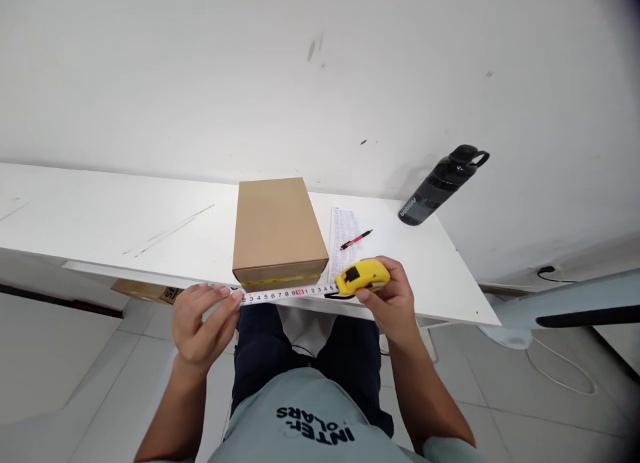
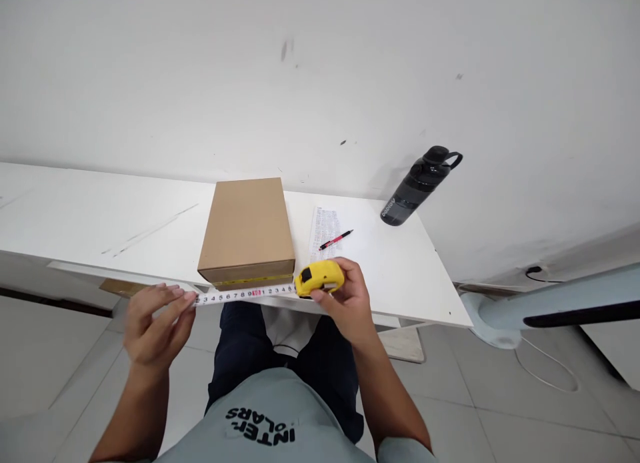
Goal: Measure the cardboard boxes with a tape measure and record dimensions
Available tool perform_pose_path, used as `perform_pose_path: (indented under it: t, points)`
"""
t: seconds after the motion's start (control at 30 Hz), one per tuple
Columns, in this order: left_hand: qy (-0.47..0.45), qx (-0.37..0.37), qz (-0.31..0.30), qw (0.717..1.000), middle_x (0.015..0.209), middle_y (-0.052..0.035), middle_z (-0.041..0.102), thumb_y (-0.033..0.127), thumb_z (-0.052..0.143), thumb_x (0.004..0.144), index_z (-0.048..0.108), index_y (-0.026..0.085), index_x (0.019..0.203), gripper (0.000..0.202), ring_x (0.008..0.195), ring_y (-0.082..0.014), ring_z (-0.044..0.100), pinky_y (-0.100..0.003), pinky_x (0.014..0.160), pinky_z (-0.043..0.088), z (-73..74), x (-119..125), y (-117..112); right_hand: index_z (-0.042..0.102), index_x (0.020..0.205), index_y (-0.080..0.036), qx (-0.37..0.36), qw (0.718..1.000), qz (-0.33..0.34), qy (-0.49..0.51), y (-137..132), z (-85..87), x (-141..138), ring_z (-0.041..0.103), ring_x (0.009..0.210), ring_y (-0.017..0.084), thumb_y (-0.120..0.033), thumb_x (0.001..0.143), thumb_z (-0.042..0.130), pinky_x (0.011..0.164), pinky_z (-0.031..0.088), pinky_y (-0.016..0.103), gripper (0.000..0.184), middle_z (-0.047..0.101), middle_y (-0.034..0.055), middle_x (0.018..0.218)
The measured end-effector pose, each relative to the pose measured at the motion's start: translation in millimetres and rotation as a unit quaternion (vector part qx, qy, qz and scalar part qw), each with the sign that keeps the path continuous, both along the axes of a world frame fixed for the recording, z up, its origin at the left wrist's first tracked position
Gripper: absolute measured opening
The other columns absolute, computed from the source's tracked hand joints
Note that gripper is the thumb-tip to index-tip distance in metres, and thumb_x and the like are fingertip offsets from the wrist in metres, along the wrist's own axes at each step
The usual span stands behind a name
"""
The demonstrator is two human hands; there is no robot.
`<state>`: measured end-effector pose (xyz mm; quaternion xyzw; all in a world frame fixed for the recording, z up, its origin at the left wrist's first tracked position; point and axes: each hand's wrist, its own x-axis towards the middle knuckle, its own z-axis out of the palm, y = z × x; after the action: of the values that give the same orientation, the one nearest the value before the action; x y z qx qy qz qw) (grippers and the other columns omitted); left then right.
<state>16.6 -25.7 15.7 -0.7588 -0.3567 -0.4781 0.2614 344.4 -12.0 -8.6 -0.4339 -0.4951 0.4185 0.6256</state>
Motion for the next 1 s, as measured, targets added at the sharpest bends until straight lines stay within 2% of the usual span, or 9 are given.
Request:
perform_pose_path:
  t: [0.13, 0.3, 0.4, 0.5, 0.6, 0.67, 0.77, 0.9, 1.0]
  points:
    - [0.012, -0.036, -0.087, 0.995, 0.086, 0.0015, 0.072, 0.013, 0.078, 0.081, 0.068, 0.027, 0.111, 0.035, 0.081, -0.0153, 0.071, -0.037, 0.089, 0.058, 4.4, 40.4, -7.1, 0.050, 0.108, -0.032, -0.047, 0.996, 0.066, 0.037, -28.8, -4.3, -10.6, 0.066, 0.091, 0.023, -0.043, 0.070, 0.090, 0.078, 0.058, 0.037, 0.057, 0.065, 0.0039, 0.108]
    - [0.066, -0.094, -0.216, 0.969, 0.082, 0.0011, 0.075, 0.023, 0.069, 0.094, 0.066, 0.020, 0.107, 0.014, 0.074, -0.0105, 0.070, -0.032, 0.090, 0.056, -8.4, 94.2, 4.9, 0.046, 0.101, -0.030, -0.089, 0.989, 0.105, 0.053, -42.5, -10.5, -18.2, 0.061, 0.074, 0.016, -0.043, 0.070, 0.090, 0.064, 0.055, 0.029, 0.055, 0.064, -0.0002, 0.094]
    - [0.087, -0.119, -0.216, 0.965, 0.092, -0.0035, 0.077, 0.044, 0.066, 0.096, 0.064, 0.020, 0.115, 0.031, 0.083, -0.0135, 0.072, -0.034, 0.095, 0.054, -14.8, 106.5, 16.6, 0.044, 0.099, -0.029, -0.109, 0.988, 0.086, 0.069, -46.0, -17.5, -11.2, 0.049, 0.054, 0.010, -0.045, 0.072, 0.088, 0.048, 0.044, 0.023, 0.054, 0.060, -0.0044, 0.081]
    - [0.118, -0.111, -0.209, 0.965, 0.109, -0.0111, 0.076, 0.067, 0.062, 0.087, 0.061, 0.018, 0.125, 0.062, 0.102, -0.0208, 0.071, -0.041, 0.106, 0.047, -4.7, 106.5, 33.9, 0.044, 0.100, -0.028, -0.128, 0.986, 0.045, 0.097, -51.8, -31.5, -3.5, 0.042, 0.045, 0.007, -0.048, 0.073, 0.087, 0.042, 0.037, 0.020, 0.054, 0.056, -0.0078, 0.070]
    - [0.131, -0.126, -0.143, 0.973, 0.121, -0.0122, 0.073, 0.067, 0.061, 0.089, 0.061, 0.021, 0.129, 0.061, 0.114, -0.0262, 0.067, -0.046, 0.111, 0.042, 18.6, 105.6, 55.2, 0.045, 0.101, -0.027, -0.138, 0.982, -0.017, 0.128, -60.8, -49.9, -0.7, 0.042, 0.042, 0.006, -0.049, 0.073, 0.086, 0.042, 0.035, 0.020, 0.054, 0.057, -0.0087, 0.067]
    - [0.120, -0.176, -0.037, 0.976, 0.127, -0.0129, 0.070, 0.060, 0.065, 0.091, 0.061, 0.021, 0.129, 0.055, 0.118, -0.0302, 0.064, -0.049, 0.110, 0.041, 31.7, 111.7, 67.9, 0.046, 0.102, -0.026, -0.147, 0.976, -0.053, 0.149, -67.2, -60.9, -0.6, 0.042, 0.042, 0.005, -0.050, 0.073, 0.086, 0.042, 0.035, 0.019, 0.055, 0.060, -0.0079, 0.069]
    - [0.126, -0.269, 0.093, 0.950, 0.136, -0.0167, 0.066, 0.055, 0.072, 0.086, 0.062, 0.018, 0.130, 0.059, 0.125, -0.0379, 0.060, -0.058, 0.110, 0.039, 37.0, 133.2, 79.3, 0.048, 0.102, -0.025, -0.171, 0.969, -0.077, 0.162, -74.4, -72.4, 0.0, 0.043, 0.042, 0.004, -0.052, 0.071, 0.086, 0.042, 0.034, 0.018, 0.056, 0.064, -0.0058, 0.073]
    - [0.099, -0.292, 0.132, 0.942, 0.136, -0.0180, 0.066, 0.048, 0.074, 0.085, 0.066, 0.014, 0.122, 0.051, 0.126, -0.0392, 0.060, -0.058, 0.110, 0.039, 26.1, 154.0, 77.2, 0.051, 0.100, -0.023, -0.195, 0.963, -0.094, 0.160, -75.6, -77.4, 2.3, 0.043, 0.044, 0.004, -0.052, 0.071, 0.087, 0.043, 0.034, 0.018, 0.054, 0.064, -0.0056, 0.073]
    - [0.063, -0.241, 0.111, 0.962, 0.128, -0.0111, 0.072, 0.034, 0.064, 0.094, 0.067, 0.018, 0.113, 0.026, 0.119, -0.0329, 0.065, -0.054, 0.110, 0.038, 19.0, 140.2, 62.9, 0.052, 0.099, -0.023, -0.197, 0.961, -0.110, 0.161, -72.5, -75.4, 3.6, 0.044, 0.043, 0.004, -0.053, 0.069, 0.088, 0.043, 0.034, 0.018, 0.055, 0.062, -0.0068, 0.071]
